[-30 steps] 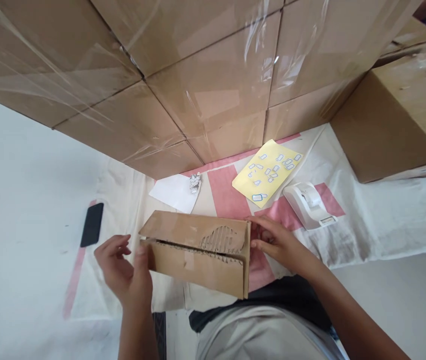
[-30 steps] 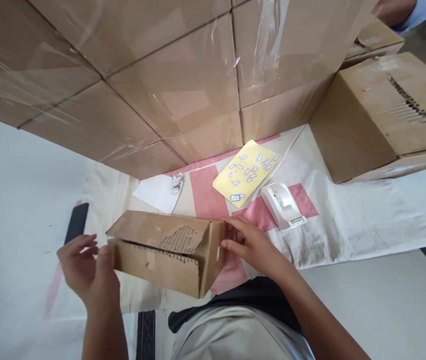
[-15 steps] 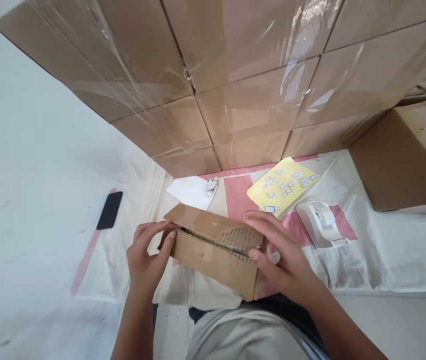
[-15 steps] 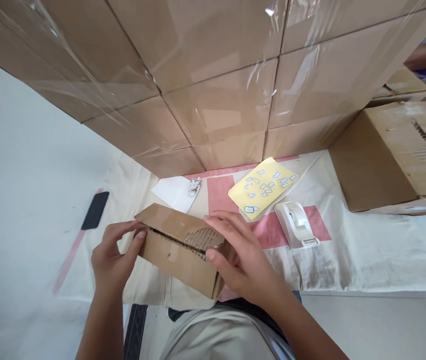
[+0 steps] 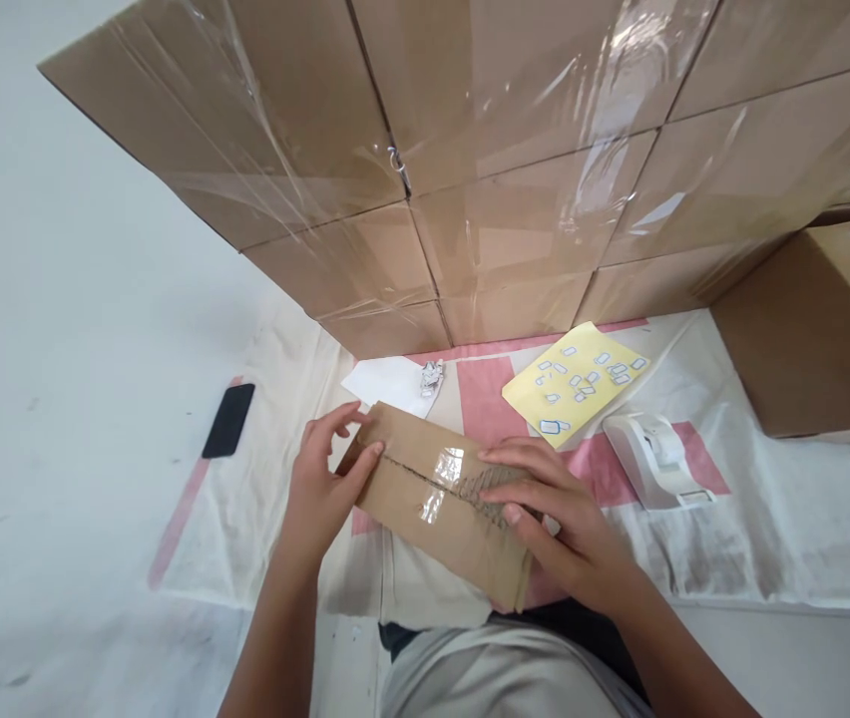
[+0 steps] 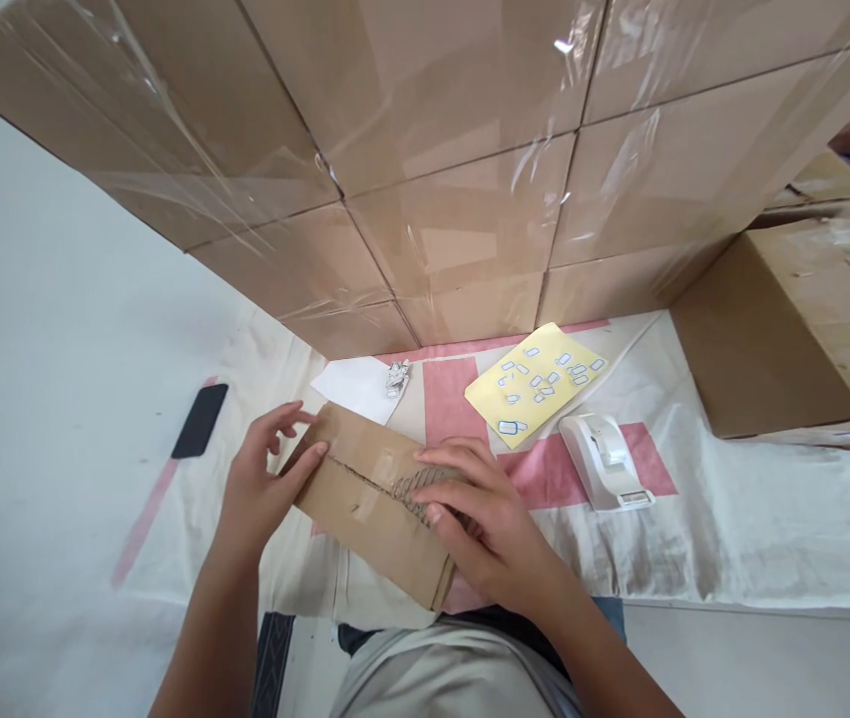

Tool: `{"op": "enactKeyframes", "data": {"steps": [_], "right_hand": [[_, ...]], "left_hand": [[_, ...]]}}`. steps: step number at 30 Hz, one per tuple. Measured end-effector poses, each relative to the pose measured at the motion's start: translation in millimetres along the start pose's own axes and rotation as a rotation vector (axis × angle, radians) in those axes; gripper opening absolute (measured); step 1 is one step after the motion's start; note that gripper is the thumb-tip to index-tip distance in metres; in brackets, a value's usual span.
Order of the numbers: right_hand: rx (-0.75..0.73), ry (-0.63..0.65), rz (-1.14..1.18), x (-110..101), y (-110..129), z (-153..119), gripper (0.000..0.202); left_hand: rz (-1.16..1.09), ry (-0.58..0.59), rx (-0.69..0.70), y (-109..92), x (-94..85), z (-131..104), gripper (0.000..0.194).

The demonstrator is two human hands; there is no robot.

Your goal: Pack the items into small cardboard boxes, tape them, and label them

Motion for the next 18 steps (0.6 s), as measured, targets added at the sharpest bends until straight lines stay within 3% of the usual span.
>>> {"op": "enactKeyframes", "data": {"steps": [4,7,13,15,18], "right_hand": [[-0.068,0.030,-0.015,3,-3,-4,0.016],[-0.132,0.086,-0.104,5,-2,-8,0.037],[-0.169,0.237,-0.345,13,4,-27,0.101],[-0.139,0.205,-0.409,17,4,-32,0.101],[-0.183,0.072,-0.417,24,9,-37,0.081]], "left_hand": [[-0.167,0.300,-0.265,22,22.0,7,0.056],[-0.258,0.452,-0.372,26,31.4,4,0.058],[-0.248,0.442,-0.444,24,33.4,2,0.055],[-0.231,0.442,-0.469,25,35.0,5,0.057],[-0.195,0.481,-0.481,24,37.5,11,0.062]]}}
Point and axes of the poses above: each hand's wrist, its own z-axis towards the middle knuckle, its own x-axis out of the palm, y = z × x, the point moved 7 cm from there along z, towards the middle knuckle, and after that the axes turned 14 degrees about -x, right-handed, at the moved point
